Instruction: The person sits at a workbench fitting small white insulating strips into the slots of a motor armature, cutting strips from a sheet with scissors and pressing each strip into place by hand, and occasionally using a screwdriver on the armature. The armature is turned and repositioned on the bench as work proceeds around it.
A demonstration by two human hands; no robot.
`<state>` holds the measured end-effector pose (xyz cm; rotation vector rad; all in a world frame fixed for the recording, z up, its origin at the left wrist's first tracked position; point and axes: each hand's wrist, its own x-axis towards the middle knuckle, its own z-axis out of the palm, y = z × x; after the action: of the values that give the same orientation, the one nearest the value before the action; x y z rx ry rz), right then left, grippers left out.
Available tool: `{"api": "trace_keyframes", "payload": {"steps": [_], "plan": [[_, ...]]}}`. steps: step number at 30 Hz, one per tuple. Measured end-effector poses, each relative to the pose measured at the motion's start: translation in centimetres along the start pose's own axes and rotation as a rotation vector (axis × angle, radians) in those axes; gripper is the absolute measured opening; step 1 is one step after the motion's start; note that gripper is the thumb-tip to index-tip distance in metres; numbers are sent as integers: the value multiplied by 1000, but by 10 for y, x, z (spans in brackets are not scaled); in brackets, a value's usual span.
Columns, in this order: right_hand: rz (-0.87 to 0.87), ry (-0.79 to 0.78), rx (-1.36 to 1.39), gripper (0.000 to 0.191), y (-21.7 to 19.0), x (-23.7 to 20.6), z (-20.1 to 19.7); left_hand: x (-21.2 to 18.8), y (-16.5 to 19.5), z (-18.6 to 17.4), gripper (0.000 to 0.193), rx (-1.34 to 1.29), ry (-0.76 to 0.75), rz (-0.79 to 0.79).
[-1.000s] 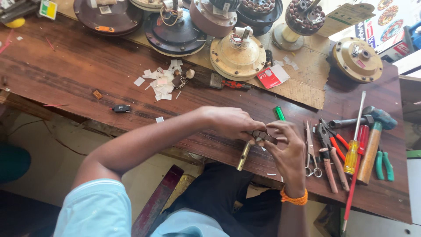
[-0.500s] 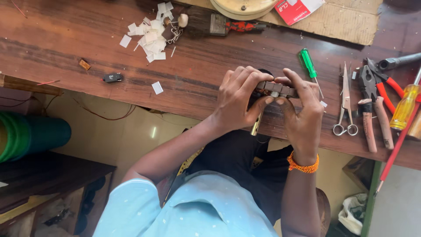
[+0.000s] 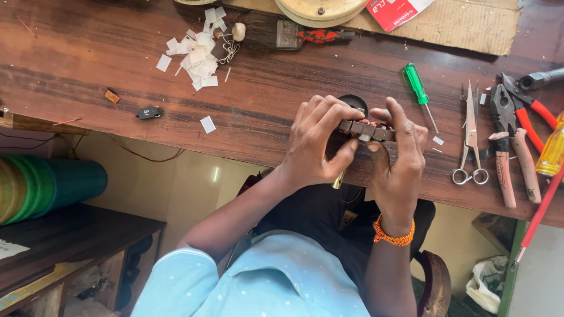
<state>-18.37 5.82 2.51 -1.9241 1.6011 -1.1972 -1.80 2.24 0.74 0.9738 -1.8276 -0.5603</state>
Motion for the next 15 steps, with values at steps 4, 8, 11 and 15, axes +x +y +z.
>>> {"api": "trace_keyframes", "payload": {"steps": [4, 8, 11, 15], "plan": [[51, 2, 29, 40, 2, 1, 2, 4, -3, -2, 43, -15, -5, 38], [22, 18, 4, 31, 3, 0, 4, 2, -5, 5, 40, 9, 32, 25], [-28, 23, -30, 34, 1, -4, 2, -5, -6, 10, 36, -16, 84, 55], [26, 14, 7, 41, -5, -12, -1, -15, -9, 13, 36, -16, 92, 85]]}}
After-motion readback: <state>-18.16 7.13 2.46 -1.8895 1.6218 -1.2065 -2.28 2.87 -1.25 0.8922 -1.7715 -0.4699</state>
